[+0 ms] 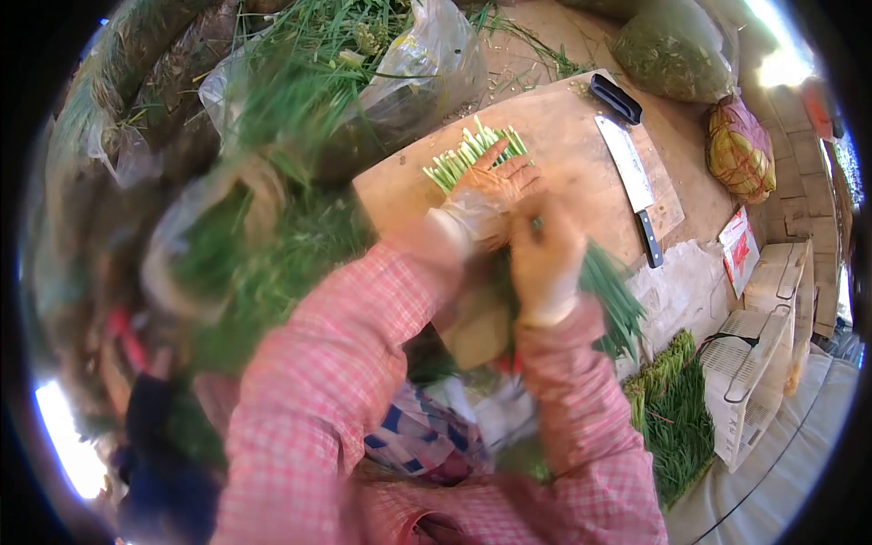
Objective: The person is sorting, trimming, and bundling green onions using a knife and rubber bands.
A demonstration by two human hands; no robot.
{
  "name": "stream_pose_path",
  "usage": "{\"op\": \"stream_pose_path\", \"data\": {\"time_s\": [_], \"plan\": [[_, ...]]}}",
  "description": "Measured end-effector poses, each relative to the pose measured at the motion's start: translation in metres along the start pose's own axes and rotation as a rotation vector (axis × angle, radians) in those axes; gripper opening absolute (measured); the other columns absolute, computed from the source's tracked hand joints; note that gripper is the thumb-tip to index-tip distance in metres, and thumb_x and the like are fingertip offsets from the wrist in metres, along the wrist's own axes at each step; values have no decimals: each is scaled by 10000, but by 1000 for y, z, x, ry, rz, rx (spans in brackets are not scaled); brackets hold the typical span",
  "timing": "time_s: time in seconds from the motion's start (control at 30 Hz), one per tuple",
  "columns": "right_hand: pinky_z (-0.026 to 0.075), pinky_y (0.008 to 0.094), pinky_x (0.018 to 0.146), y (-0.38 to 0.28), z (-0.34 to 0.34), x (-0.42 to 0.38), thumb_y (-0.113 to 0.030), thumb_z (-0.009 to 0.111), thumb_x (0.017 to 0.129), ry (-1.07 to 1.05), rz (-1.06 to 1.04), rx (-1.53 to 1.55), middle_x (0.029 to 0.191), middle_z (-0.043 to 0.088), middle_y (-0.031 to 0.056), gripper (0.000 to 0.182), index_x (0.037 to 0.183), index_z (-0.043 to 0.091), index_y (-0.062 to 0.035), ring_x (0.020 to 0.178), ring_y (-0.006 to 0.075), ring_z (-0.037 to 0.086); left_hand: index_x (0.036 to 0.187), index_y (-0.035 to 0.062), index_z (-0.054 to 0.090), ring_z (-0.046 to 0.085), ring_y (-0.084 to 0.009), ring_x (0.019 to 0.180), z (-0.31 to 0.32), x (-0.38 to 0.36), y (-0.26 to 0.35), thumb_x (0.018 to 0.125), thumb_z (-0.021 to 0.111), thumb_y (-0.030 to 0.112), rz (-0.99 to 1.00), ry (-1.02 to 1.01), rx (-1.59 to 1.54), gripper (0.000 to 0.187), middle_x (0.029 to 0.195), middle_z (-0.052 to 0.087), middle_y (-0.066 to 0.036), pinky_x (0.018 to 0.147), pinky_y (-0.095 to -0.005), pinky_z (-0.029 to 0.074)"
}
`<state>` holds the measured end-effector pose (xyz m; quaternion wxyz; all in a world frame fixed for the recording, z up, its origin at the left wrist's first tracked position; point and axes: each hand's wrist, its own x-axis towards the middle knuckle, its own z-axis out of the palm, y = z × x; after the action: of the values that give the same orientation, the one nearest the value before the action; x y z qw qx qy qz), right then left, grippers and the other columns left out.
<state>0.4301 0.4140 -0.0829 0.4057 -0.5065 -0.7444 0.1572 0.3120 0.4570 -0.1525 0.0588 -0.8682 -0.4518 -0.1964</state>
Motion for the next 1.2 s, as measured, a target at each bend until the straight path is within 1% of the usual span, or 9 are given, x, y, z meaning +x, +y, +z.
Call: {"op": "stream_pose_path", "data": {"time_s": [0.17, 0.27, 0.3, 0.47, 0.7, 0.83, 0.9, 1.03, 1.2], "plan": [[383, 430, 794, -24, 18, -46, -63, 592, 701, -28, -18, -107, 803, 496, 141, 122, 788, 507, -50, 831, 303, 491, 1121, 117, 543, 454, -213, 1157, 3, -2, -3, 760, 546, 454, 46, 43, 38, 494, 1154, 542, -49, 1073, -454, 210], [446, 359, 690, -69, 10, -104, -67, 568, 751, -549, -330, -56, 759, 556, 124, 42, 787, 574, -45, 740, 230, 551, 1130, 98, 538, 429, -240, 1183, -20, 6, 7, 791, 495, 524, -57, -42, -101, 546, 1166, 533, -82, 1074, -474, 189], [463, 320, 634, -113, -6, -94, -65, 557, 776, -287, -242, 403, 725, 577, 102, 44, 776, 594, -41, 682, 197, 565, 1130, 89, 538, 423, -250, 1187, -23, 3, 10, 801, 477, 537, -47, -38, -120, 559, 1171, 529, -94, 1074, -472, 187], [441, 286, 699, -54, 10, -101, -141, 564, 840, -377, 1338, 1454, 805, 554, 41, 129, 937, 549, -58, 749, 167, 544, 1129, 44, 536, 404, -281, 1196, -46, 22, 2, 838, 431, 549, -62, -142, -240, 592, 1197, 508, -138, 1053, -456, 218], [353, 374, 907, -14, 33, -99, -272, 535, 867, 54, 1311, 2075, 1116, 464, 69, 391, 1177, 411, -70, 1027, 208, 451, 1053, 33, 598, 540, -314, 1014, -20, 90, 16, 826, 435, 598, -96, -678, -384, 631, 1065, 594, -176, 877, -404, 405], [303, 424, 1026, -19, 14, -106, -347, 519, 882, 556, 1387, 3108, 1294, 413, 84, 543, 1314, 332, -76, 1186, 231, 398, 1053, -10, 595, 614, -332, 839, -57, 78, 14, 764, 477, 667, -212, -1073, -354, 745, 971, 631, -198, 754, -392, 485], [254, 492, 1020, -15, 29, -127, -377, 404, 915, 50, 1114, 2031, 1272, 433, 95, 477, 1297, 363, -94, 1180, 284, 401, 1102, -30, 551, 623, -302, 854, -77, 27, -10, 753, 587, 576, -228, -1117, -593, 700, 973, 634, -189, 760, -388, 491], [371, 439, 959, -34, 24, -110, -205, 521, 847, 18, 947, 1469, 1240, 453, 106, 526, 1322, 313, -117, 1126, 255, 441, 1305, -28, 336, 461, -288, 1159, -129, -48, -2, 627, 797, 350, -216, -527, -1247, 904, 1267, 456, -210, 978, -388, 359], [374, 392, 966, -40, -4, -59, -109, 607, 766, 254, 454, 1028, 1215, 464, 105, 606, 1309, 341, -61, 1107, 243, 459, 1356, -1, 253, 420, -299, 1198, -189, -68, 15, 569, 824, 332, -297, 10, -875, 1028, 1275, 439, -201, 995, -377, 328]]}}
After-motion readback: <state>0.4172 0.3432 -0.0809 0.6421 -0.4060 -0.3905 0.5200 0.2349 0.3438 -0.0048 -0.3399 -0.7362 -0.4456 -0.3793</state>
